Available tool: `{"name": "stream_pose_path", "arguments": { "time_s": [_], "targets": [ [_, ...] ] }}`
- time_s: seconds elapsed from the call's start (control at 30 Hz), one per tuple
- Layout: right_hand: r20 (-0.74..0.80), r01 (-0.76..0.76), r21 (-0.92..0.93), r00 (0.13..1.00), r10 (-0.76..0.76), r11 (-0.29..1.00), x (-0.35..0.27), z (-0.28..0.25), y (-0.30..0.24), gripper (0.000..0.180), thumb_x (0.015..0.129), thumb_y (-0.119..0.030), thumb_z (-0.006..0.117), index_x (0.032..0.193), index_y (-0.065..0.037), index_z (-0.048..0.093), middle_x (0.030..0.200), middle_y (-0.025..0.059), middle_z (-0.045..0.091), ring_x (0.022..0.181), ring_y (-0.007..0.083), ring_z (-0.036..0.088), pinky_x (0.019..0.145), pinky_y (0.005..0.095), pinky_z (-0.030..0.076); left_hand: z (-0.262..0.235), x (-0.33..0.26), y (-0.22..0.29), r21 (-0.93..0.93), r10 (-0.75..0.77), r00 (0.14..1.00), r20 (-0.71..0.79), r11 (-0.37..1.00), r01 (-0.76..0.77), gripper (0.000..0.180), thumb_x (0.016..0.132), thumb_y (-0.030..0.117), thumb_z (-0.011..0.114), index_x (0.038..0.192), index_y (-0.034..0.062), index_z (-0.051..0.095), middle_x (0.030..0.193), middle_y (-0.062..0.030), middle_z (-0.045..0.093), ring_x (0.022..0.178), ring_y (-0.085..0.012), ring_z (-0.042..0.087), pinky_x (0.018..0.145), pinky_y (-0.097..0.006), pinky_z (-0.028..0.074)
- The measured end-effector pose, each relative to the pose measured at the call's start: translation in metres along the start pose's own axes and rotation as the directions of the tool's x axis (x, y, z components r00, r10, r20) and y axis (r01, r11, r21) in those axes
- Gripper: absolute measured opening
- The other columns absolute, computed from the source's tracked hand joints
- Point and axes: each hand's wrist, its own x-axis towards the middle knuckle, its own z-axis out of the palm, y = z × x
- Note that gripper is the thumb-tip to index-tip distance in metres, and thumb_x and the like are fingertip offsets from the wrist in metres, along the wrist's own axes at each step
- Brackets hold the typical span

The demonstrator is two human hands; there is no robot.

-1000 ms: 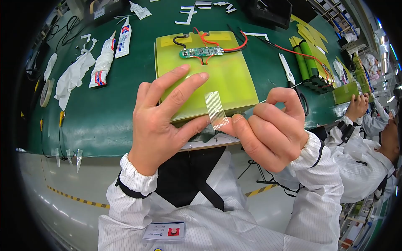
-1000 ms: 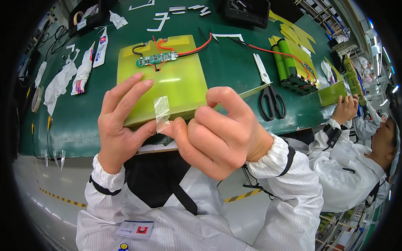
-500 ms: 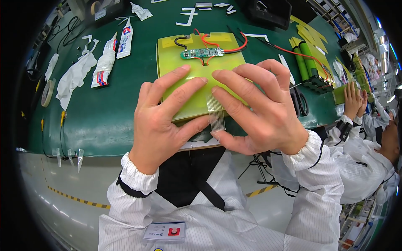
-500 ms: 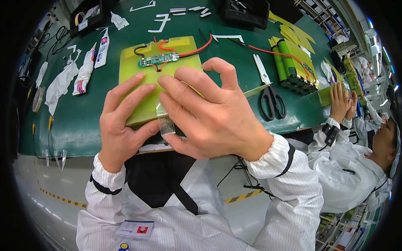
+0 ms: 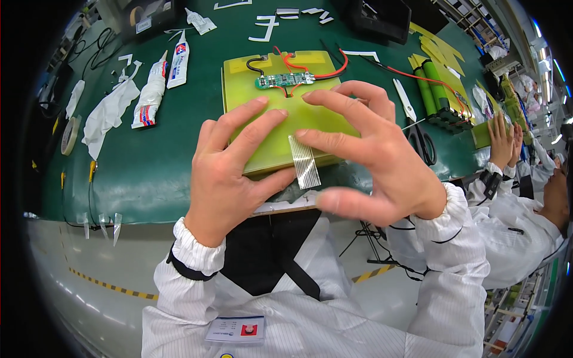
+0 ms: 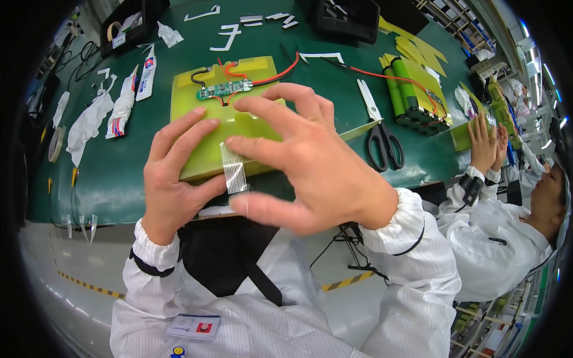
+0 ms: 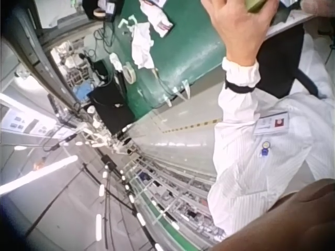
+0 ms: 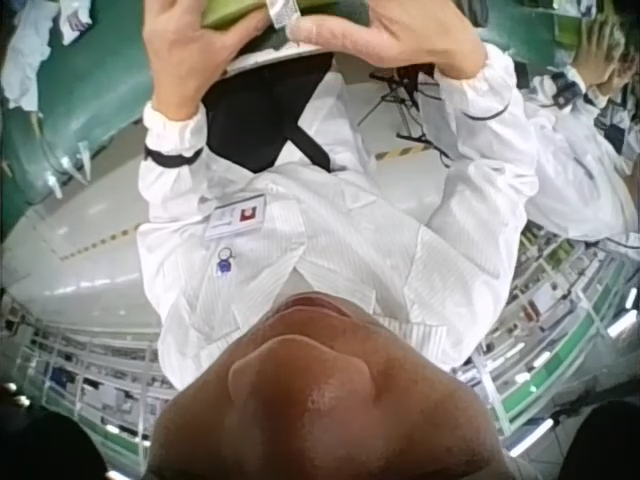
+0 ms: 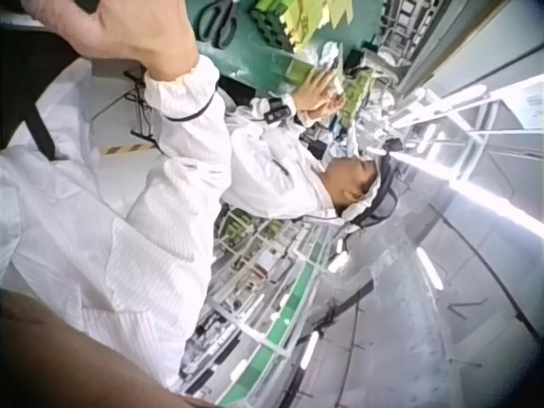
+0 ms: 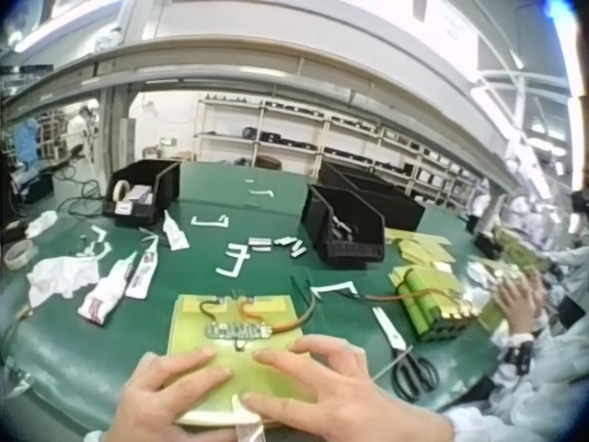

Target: The person applies adhesive from a tube to a battery pack, wraps a yellow plastic sheet around it, and secures the wrapping with a piece of tape.

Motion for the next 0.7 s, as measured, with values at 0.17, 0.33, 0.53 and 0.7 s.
{"name": "stream_pose_path", "arguments": {
  "time_s": [0.17, 0.33, 0.53, 0.7],
  "targets": [
    [-0.215, -0.257, 0.047, 0.941, 0.261, 0.965, 0.012, 0.023, 0.007, 0.032, 0.073, -0.032, 0.080, 0.090, -0.005, 0.073, 0.124, 0.0188, 0.059, 0.118, 0.0391, 0.044, 0.097, 0.0502, 0.035, 0.002, 0.002, 0.000, -0.003, 0.020, 1.000, 0.009, 1.000, -0.020, 0.070, 0.058, 0.016, 0.089, 0.123, 0.0161, 0.065, 0.129, -0.0034, 0.061, 0.093, -0.0260, 0.057, 0.080, -0.036, 0.051],
    [-0.273, -0.402, -0.022, 0.883, 0.381, 0.915, 0.025, 0.027, 0.008, 0.040, 0.068, -0.035, 0.085, 0.087, -0.005, 0.067, 0.118, 0.0162, 0.056, 0.118, 0.0374, 0.043, 0.095, 0.0503, 0.035, 0.004, 0.001, -0.003, -0.017, 0.034, 0.999, 0.009, 0.999, -0.034, 0.075, 0.057, 0.015, 0.089, 0.127, 0.0152, 0.061, 0.129, -0.0048, 0.060, 0.095, -0.0266, 0.057, 0.082, -0.036, 0.052],
    [-0.339, -0.368, 0.047, 0.869, 0.361, 0.929, 0.009, 0.026, 0.020, 0.040, 0.069, -0.035, 0.085, 0.089, -0.005, 0.067, 0.115, 0.0156, 0.056, 0.118, 0.0366, 0.043, 0.095, 0.0486, 0.036, 0.007, 0.002, -0.003, -0.012, 0.041, 0.999, -0.005, 0.999, -0.041, 0.075, 0.057, 0.015, 0.089, 0.127, 0.0140, 0.060, 0.130, -0.0058, 0.060, 0.096, -0.0262, 0.057, 0.084, -0.036, 0.052],
    [-0.325, -0.249, 0.129, 0.904, 0.278, 0.960, 0.000, 0.017, 0.013, 0.034, 0.072, -0.033, 0.083, 0.088, -0.006, 0.069, 0.109, 0.0150, 0.060, 0.113, 0.0359, 0.047, 0.095, 0.0462, 0.039, 0.006, 0.003, -0.003, -0.027, 0.044, 0.999, -0.009, 0.999, -0.044, 0.070, 0.058, 0.015, 0.089, 0.124, 0.0139, 0.063, 0.130, -0.0062, 0.060, 0.098, -0.0269, 0.058, 0.085, -0.036, 0.052]
  ]
}}
